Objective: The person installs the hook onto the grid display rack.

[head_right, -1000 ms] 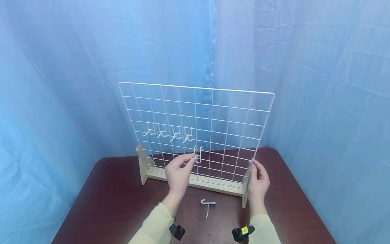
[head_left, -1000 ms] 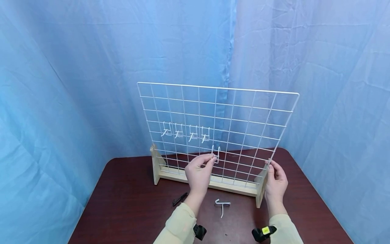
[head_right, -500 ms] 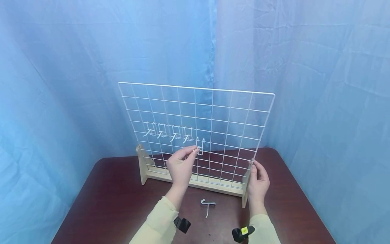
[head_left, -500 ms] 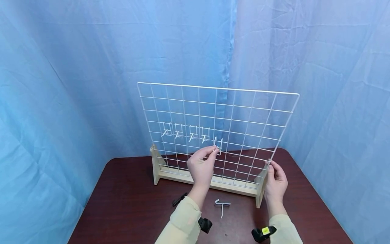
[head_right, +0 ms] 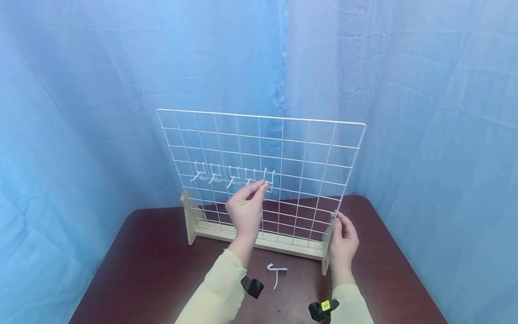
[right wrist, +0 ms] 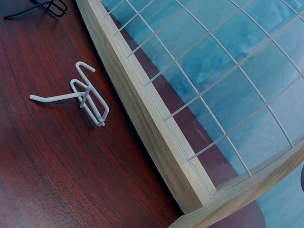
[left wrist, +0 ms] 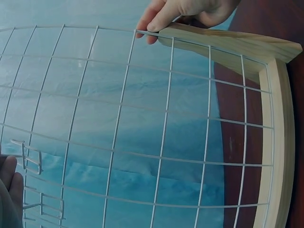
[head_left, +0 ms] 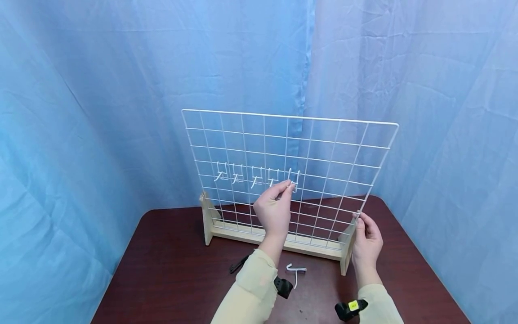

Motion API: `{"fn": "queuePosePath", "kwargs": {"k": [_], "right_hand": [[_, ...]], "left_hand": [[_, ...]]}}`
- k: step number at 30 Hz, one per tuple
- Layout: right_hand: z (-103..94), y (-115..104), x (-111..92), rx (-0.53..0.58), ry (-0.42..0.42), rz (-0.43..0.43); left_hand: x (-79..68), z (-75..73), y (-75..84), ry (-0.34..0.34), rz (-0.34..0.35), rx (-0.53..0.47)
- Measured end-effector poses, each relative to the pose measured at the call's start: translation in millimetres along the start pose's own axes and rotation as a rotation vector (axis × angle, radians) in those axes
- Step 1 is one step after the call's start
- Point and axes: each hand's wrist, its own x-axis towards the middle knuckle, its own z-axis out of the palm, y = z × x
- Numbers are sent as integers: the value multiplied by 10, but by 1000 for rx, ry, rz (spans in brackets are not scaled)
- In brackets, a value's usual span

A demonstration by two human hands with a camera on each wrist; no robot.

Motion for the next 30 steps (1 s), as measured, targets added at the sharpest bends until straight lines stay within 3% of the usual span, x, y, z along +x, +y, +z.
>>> {"fn": "queuePosePath", "kwargs": {"k": [6, 12, 17, 25, 30], "right_hand": [[1, 3, 1, -7, 0, 3], [0, -7, 1, -23, 7, 7], [0, -14, -5, -27, 10, 14], [-16, 20, -2, -10, -5, 4], [-24, 30, 3, -2, 4, 7]], "left_hand": [[16, 57, 23, 45, -10, -21], [-17, 94, -39, 41, -22, 15], [-89, 88, -111, 20, -27, 70], [-172, 64, -176, -19, -55, 47], [-240, 36, -206, -53, -112, 89]]}}
